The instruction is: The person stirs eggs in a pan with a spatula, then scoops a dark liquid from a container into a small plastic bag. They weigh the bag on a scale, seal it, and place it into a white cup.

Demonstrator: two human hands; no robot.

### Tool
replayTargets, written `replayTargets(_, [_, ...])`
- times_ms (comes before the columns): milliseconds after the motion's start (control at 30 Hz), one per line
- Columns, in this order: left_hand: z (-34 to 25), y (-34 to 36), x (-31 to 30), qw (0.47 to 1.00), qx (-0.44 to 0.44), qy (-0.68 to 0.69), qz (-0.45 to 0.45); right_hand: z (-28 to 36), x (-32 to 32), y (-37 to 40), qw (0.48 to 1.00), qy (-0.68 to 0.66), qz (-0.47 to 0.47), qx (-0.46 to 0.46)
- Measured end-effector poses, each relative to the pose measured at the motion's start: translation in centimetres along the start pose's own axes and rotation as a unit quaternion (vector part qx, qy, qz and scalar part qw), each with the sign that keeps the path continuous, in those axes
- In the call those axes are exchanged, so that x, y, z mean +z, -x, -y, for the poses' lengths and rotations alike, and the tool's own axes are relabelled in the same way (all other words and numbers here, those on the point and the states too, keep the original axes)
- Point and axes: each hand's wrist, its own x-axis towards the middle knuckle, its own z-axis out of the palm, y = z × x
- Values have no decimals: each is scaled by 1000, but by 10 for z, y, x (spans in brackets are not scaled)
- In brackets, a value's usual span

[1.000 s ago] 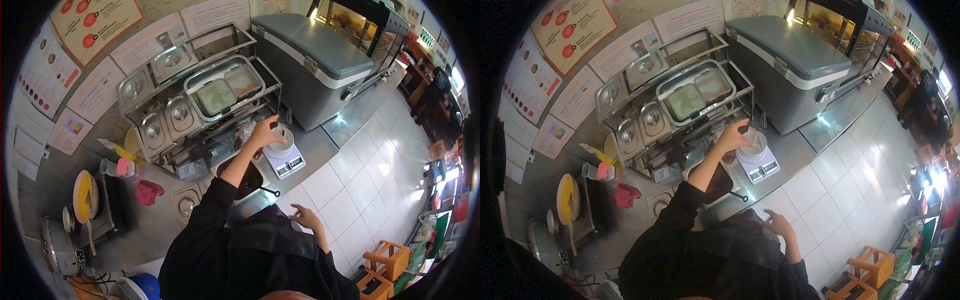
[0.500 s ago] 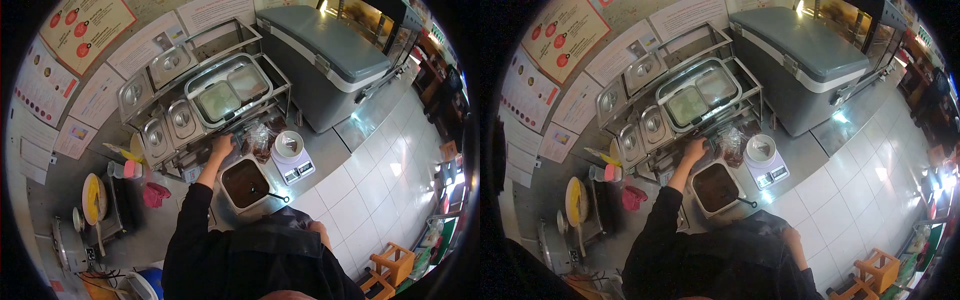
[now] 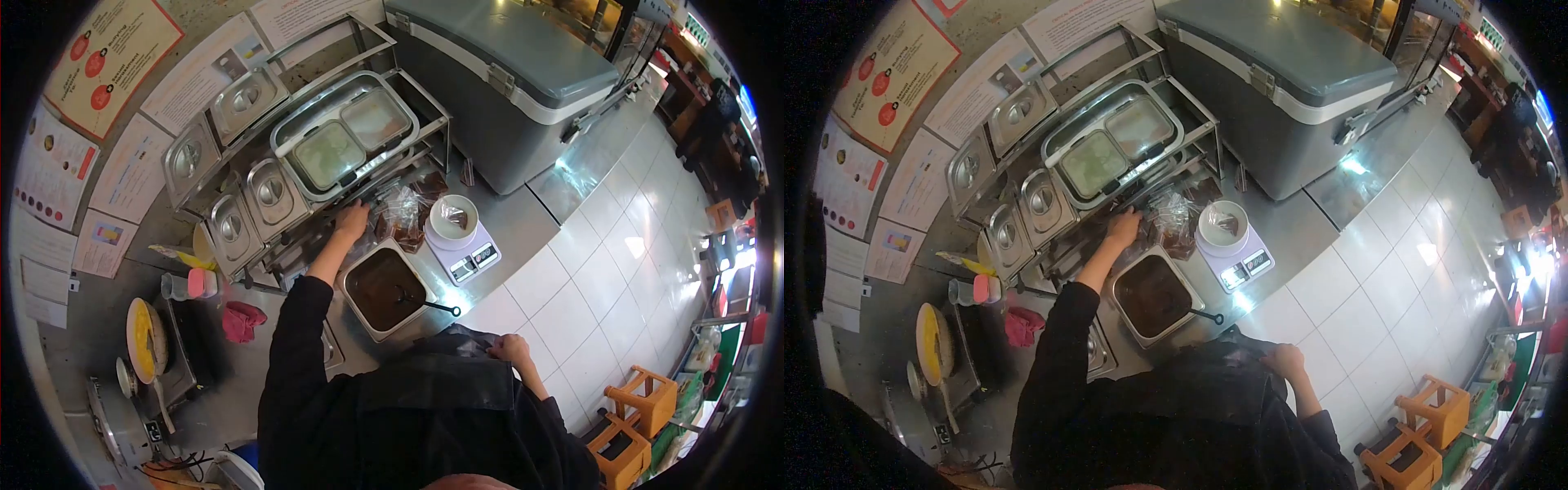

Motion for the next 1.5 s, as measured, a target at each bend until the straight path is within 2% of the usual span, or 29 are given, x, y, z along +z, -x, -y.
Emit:
replayTargets(133, [10, -8, -6, 986, 117, -111, 31, 15, -19, 19, 998, -13, -48, 29])
replayTargets(233, [5, 3, -31, 993, 111, -46, 9, 0, 0, 17, 962, -111, -251, -18])
replayTargets(367, [-26, 74, -104, 987, 9, 135, -83, 53, -58, 50, 896, -188, -398, -58])
replayTargets(433, [-28, 112, -112, 948, -20, 273, -166, 89, -85, 60, 859, -260, -424, -123])
replayTargets(467, [-28, 132, -116, 926, -31, 333, -176, 108, -95, 65, 837, -294, -435, -155])
replayTargets(567, [-25, 190, -122, 834, -100, 515, -168, 172, -106, 76, 806, -339, -380, -302])
replayTargets(600, [-27, 207, -126, 824, -111, 520, -195, 194, -106, 77, 793, -330, -356, -369])
replayTargets(667, [-37, 240, -138, 800, -137, 528, -249, 237, -110, 89, 822, -305, -237, -418])
replayTargets(733, [-52, 266, -155, 753, -147, 561, -310, 272, -88, 74, 791, -299, -192, -498])
replayTargets(767, [-59, 278, -160, 728, -154, 576, -338, 287, -81, 75, 786, -312, -183, -501])
replayTargets(867, [-65, 310, -161, 752, -136, 535, -360, 323, -72, 82, 768, -347, -159, -515])
replayTargets(933, [-67, 325, -150, 739, -149, 559, -346, 338, -65, 83, 753, -367, -154, -525])
replayTargets(1033, [-71, 346, -150, 717, -190, 590, -320, 348, -55, 82, 760, -356, -121, -531])
replayTargets(1133, [-69, 360, -147, 739, -183, 569, -313, 349, -51, 86, 787, -375, 21, -490])
replayTargets(1233, [-73, 367, -147, 753, -215, 557, -276, 349, -49, 76, 808, -287, 1, -514])
replayTargets(1333, [-69, 373, -134, 741, -227, 589, -229, 342, -29, 58, 818, -314, 71, -476])
replayTargets(1367, [-65, 375, -128, 731, -239, 603, -213, 340, -28, 55, 806, -329, 118, -477])
replayTargets(1400, [-67, 373, -128, 692, -213, 650, -232, 337, -27, 49, 782, -361, 166, -481])
replayTargets(1433, [-55, 373, -112, 717, -217, 629, -208, 335, -37, 46, 784, -304, 150, -520])
replayTargets(1467, [-54, 369, -120, 739, -203, 617, -178, 333, -43, 51, 789, -295, 137, -521])
replayTargets(1500, [-55, 365, -115, 716, -157, 656, -179, 331, -45, 51, 792, -244, 63, -557])
